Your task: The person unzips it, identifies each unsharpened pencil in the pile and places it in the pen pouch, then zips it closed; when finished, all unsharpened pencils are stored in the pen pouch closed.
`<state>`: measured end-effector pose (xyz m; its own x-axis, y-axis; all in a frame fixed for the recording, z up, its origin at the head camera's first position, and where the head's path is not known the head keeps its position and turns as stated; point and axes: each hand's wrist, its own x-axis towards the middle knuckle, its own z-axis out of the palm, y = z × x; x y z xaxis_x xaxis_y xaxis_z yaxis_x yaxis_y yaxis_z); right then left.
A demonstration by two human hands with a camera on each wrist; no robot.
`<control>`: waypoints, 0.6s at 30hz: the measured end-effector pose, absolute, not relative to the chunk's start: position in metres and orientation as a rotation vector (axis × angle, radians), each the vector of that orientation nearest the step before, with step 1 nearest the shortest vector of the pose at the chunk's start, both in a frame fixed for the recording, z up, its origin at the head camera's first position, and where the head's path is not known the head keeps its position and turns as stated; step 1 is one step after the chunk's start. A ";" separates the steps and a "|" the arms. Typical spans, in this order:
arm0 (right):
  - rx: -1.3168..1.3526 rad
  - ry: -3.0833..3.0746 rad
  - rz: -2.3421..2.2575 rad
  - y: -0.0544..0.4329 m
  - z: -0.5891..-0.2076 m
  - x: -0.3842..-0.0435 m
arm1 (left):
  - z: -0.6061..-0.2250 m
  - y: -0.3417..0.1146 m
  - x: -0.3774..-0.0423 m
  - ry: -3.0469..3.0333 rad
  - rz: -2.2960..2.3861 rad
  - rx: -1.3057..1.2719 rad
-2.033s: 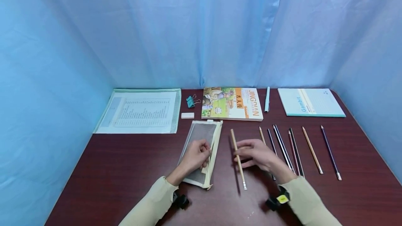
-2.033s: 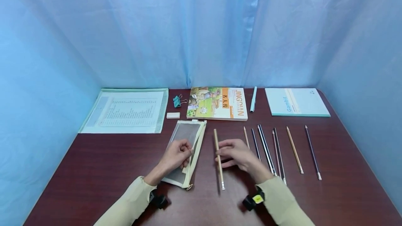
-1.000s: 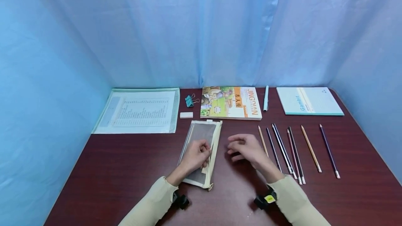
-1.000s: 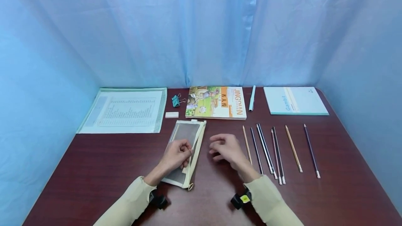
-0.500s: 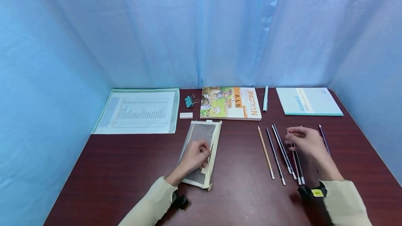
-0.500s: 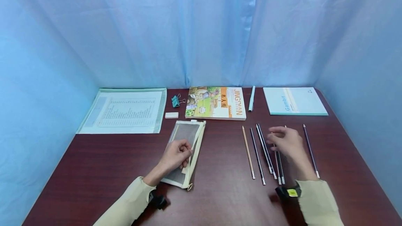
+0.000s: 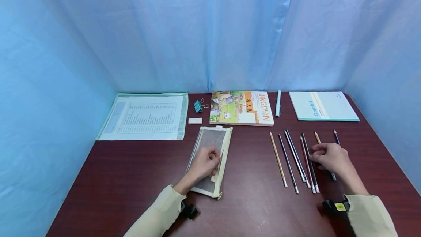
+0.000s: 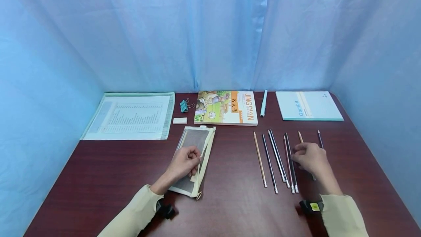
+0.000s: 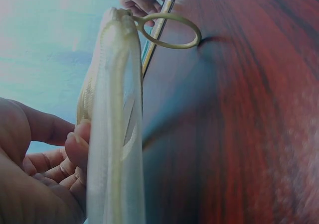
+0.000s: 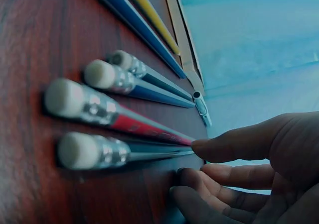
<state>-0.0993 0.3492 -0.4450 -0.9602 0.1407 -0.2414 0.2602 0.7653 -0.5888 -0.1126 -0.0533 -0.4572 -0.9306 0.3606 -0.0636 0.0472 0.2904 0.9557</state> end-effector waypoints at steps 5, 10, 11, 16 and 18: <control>0.305 2.801 -0.860 0.345 -0.444 -0.103 | -0.456 -0.053 -0.112 2.293 1.683 0.375; 0.244 2.890 -0.612 0.342 -0.441 -0.107 | -0.456 -0.053 -0.113 2.300 1.685 0.380; 0.244 2.895 -0.581 0.341 -0.440 -0.107 | -0.457 -0.053 -0.113 2.300 1.686 0.380; 0.339 2.868 -0.642 0.345 -0.432 -0.107 | -0.458 -0.052 -0.114 2.302 1.679 0.390; 0.365 2.859 -0.736 0.347 -0.428 -0.106 | -0.458 -0.053 -0.114 2.303 1.671 0.391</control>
<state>-0.1058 0.3466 -0.4282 -0.9563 0.1931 -0.2198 0.2752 0.8486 -0.4518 -0.1143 -0.0528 -0.4576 -0.9276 0.3692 -0.0580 0.0595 0.2992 0.9523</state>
